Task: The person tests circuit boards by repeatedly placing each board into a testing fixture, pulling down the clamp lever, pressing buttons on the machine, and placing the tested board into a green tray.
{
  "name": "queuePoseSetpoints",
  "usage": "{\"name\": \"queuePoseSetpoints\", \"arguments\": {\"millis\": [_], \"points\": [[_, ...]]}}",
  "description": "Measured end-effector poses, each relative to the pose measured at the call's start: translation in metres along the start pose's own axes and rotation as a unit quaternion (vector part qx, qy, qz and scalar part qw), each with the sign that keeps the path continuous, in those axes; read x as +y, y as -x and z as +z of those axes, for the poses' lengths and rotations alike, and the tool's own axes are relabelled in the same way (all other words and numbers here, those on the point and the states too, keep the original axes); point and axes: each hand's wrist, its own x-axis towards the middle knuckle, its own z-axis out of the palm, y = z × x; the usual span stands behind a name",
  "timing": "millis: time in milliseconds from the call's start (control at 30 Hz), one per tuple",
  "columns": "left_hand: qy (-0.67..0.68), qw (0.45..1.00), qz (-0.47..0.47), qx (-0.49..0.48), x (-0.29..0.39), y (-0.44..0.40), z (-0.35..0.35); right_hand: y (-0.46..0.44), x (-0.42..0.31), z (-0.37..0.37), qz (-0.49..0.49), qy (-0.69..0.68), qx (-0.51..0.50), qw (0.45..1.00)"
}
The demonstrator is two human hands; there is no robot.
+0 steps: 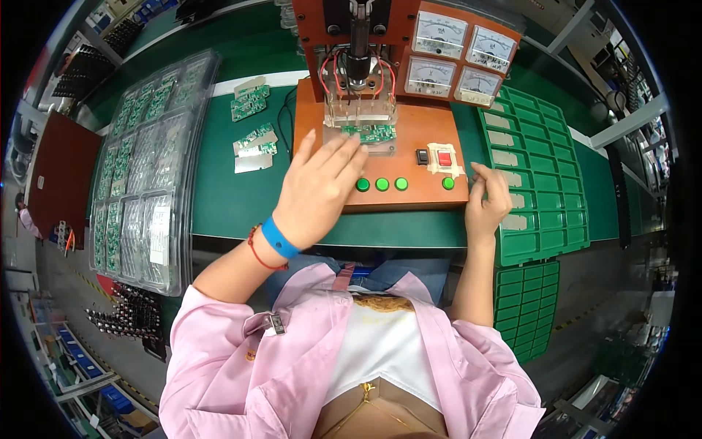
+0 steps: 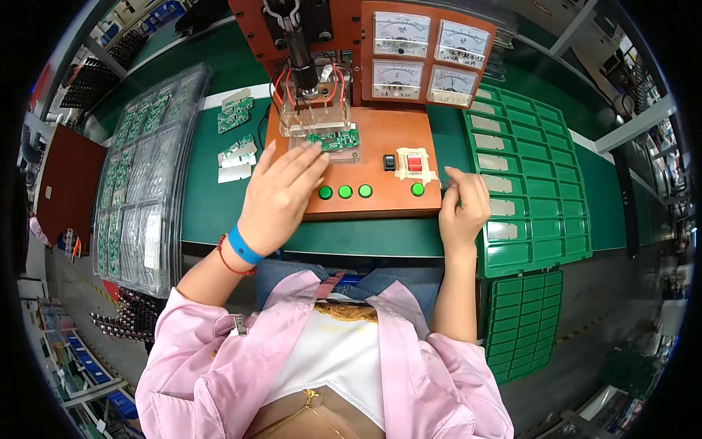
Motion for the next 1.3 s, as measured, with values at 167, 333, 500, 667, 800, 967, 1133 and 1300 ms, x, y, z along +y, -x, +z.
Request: {"name": "queuePoseSetpoints", "arguments": {"millis": [167,333,500,667,800,967,1133,1300], "points": [[0.059,0.994,-0.091,0.013,0.015,0.028,-0.008,-0.032,-0.078,-0.003,-0.104,0.055,-0.138,0.983],[0.040,0.991,-0.124,-0.020,0.010,0.030,-0.004,-0.038,-0.089,0.037,-0.134,0.126,-0.277,0.943],[0.048,0.990,-0.134,-0.015,0.004,0.028,0.002,-0.031,-0.097,0.039,-0.108,0.153,-0.301,0.935],[0.074,0.988,-0.134,0.003,0.000,0.029,0.009,-0.023,-0.111,0.049,-0.091,0.161,-0.302,0.935],[0.073,0.988,-0.137,0.000,0.002,0.029,0.007,-0.025,-0.111,0.046,-0.101,0.168,-0.301,0.933],[0.068,0.987,-0.142,-0.005,0.003,0.027,0.002,-0.024,-0.110,0.044,-0.084,0.150,-0.297,0.939],[0.105,0.981,-0.161,0.028,-0.007,0.053,0.002,-0.031,-0.102,0.019,-0.073,0.141,-0.311,0.937],[0.127,0.979,-0.147,0.054,-0.004,0.049,0.000,-0.038,-0.106,0.020,-0.083,0.127,-0.320,0.935]]}}
